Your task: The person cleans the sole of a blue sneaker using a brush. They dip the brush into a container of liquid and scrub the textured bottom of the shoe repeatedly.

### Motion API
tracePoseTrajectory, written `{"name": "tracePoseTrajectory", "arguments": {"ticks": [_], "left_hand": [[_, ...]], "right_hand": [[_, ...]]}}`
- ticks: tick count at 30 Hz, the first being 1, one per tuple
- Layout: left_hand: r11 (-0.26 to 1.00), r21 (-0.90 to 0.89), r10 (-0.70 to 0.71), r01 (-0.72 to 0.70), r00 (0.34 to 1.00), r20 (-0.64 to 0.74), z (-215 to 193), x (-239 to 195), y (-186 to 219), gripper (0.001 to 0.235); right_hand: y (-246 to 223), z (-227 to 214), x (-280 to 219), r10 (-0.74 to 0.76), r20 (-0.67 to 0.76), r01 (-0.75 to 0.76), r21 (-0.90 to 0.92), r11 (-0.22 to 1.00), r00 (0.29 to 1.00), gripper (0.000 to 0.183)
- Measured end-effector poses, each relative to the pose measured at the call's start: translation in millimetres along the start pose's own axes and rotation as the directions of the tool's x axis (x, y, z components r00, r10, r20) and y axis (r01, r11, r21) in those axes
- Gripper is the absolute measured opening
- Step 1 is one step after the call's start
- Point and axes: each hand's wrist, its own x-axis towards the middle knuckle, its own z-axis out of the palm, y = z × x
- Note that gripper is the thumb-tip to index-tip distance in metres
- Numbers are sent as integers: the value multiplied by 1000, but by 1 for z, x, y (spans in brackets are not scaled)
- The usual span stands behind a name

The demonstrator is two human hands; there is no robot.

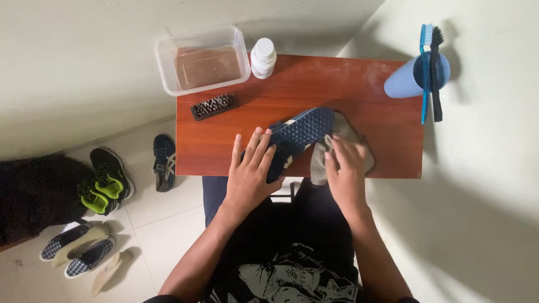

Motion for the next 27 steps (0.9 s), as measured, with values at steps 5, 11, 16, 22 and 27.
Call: {"name": "tracePoseTrajectory", "arguments": {"ticks": [5, 11, 16, 22, 27], "left_hand": [[996, -57, 70, -72, 997, -39, 3, 16, 21, 65], [883, -359, 276, -303, 953, -125, 45, 28, 73, 57], [859, -389, 295, -333, 943, -156, 86, 39, 103, 69], [869, -431, 293, -242, 955, 54, 114, 57, 122, 82], [890, -411, 254, -196, 963, 89, 121, 78, 139, 85]], "right_hand": [[2, 9, -15, 89, 126, -78, -86, 993, 988, 82], [25, 24, -35, 110, 94, -82, -264, 961, 989, 83], [40, 7, -33, 189, 43, -172, -257, 951, 981, 76], [71, -10, -39, 355, 58, -346, -129, 929, 933, 97], [113, -1, -40, 238, -63, -246, -313, 917, 969, 88]]}}
